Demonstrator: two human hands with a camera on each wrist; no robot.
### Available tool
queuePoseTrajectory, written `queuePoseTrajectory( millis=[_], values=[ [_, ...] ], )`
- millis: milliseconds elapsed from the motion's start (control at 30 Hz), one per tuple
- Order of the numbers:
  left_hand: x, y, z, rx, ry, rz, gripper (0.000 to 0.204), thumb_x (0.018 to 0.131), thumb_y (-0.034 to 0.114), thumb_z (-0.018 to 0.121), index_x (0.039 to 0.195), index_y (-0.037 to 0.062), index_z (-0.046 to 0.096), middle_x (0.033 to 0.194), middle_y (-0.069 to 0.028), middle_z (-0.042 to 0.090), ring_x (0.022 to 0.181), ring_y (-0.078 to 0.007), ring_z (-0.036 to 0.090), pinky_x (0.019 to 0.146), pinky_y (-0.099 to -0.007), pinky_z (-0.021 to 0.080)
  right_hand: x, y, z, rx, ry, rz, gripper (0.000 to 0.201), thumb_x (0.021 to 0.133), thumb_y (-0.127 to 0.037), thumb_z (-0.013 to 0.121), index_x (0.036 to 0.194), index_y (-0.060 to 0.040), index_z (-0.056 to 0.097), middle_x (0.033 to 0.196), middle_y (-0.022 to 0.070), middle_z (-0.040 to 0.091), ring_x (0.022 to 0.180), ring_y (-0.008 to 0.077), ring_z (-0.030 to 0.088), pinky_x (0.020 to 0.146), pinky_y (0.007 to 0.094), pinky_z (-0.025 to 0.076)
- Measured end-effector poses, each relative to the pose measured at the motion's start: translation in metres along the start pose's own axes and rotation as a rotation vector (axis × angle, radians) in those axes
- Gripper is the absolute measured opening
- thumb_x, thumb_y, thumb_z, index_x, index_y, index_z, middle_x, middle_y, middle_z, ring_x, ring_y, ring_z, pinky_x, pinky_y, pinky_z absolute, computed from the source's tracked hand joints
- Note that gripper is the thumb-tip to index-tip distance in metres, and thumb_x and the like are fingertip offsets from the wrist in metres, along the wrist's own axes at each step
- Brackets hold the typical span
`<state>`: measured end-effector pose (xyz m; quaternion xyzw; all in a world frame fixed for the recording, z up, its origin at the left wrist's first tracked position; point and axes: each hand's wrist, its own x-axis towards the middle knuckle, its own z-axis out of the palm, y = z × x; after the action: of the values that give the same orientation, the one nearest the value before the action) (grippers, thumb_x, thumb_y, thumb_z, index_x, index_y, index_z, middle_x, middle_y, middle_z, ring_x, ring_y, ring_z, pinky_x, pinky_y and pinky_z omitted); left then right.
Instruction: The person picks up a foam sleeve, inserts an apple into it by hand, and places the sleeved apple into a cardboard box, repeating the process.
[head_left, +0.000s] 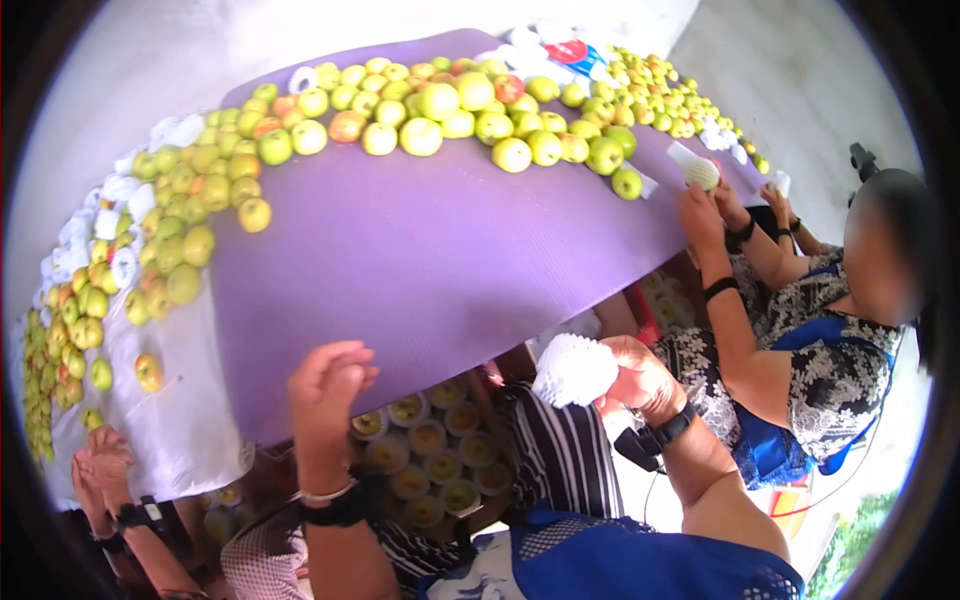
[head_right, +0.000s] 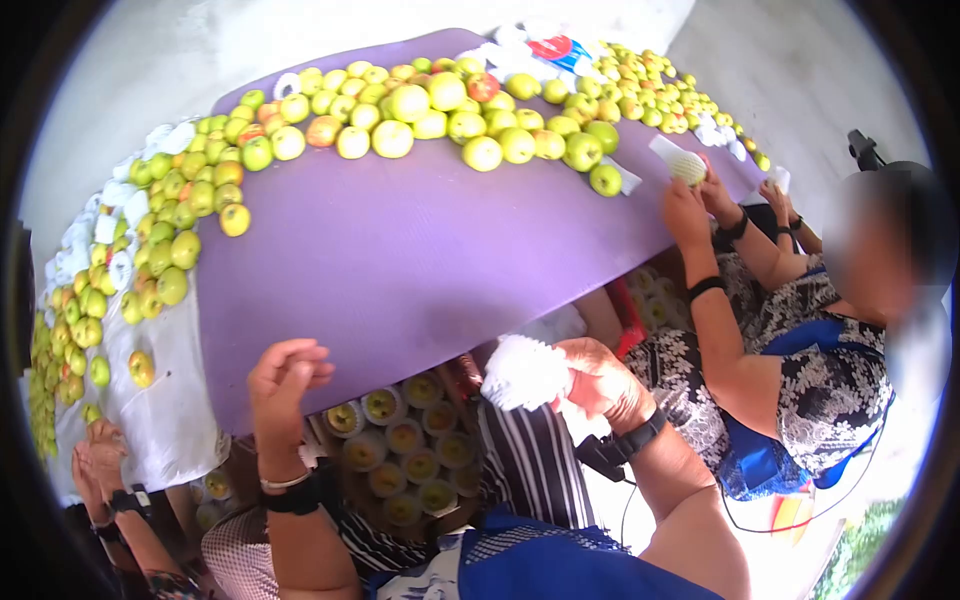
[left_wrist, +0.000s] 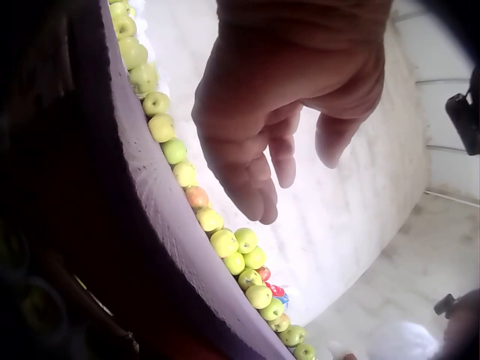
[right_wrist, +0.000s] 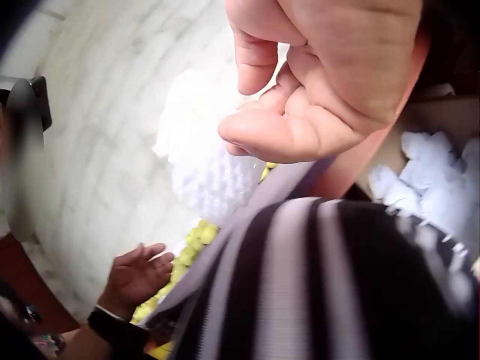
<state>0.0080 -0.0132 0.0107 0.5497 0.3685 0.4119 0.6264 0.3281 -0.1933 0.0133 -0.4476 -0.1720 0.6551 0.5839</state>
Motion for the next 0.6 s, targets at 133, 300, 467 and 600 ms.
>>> queuePoseTrajectory(
  millis=[133,300,467,600],
  values=[
    [-0.002,0.003,0.009,-0.205,-0.169,0.094,0.034,0.083,0.011,0.055,0.115,-0.0014,0.053,0.103,-0.0136,0.06,0.092,-0.0211,0.059,0.074,-0.0325,0.051,0.044,0.001,0.071,0.146,-0.251,0.066,0.033,0.089,-0.028,0.054,0.09,0.0037,0.062,0.075,0.0103,0.064,0.063,0.0203,0.062,0.054,0.0298,0.052],
    [0.002,0.002,-0.002,-0.488,-0.237,0.155,0.044,0.081,0.004,0.058,0.124,-0.0016,0.047,0.114,-0.0121,0.056,0.105,-0.0185,0.053,0.085,-0.0312,0.047,0.111,0.02,0.137,0.174,-0.382,0.29,0.033,0.088,-0.032,0.053,0.102,-0.0025,0.058,0.075,0.0027,0.062,0.062,0.0128,0.056,0.051,0.027,0.046],
    [0.004,-0.002,-0.011,-0.235,-0.048,0.107,0.037,0.083,0.001,0.056,0.12,-0.0015,0.05,0.101,-0.0067,0.059,0.087,-0.0117,0.056,0.075,-0.0254,0.046,0.147,0.058,0.169,0.111,-0.325,0.226,0.028,0.088,-0.033,0.052,0.095,-0.0066,0.059,0.075,0.0015,0.06,0.058,0.0116,0.052,0.047,0.0254,0.04],
    [0.01,-0.014,-0.012,-0.067,0.15,0.124,0.024,0.085,0.003,0.055,0.108,-0.0023,0.055,0.088,-0.0035,0.061,0.076,-0.0078,0.056,0.065,-0.0219,0.046,0.163,0.086,0.175,-0.088,-0.105,-0.149,0.029,0.089,-0.032,0.049,0.098,-0.0057,0.057,0.082,0.0043,0.059,0.063,0.0129,0.053,0.052,0.0258,0.043]
  ],
)
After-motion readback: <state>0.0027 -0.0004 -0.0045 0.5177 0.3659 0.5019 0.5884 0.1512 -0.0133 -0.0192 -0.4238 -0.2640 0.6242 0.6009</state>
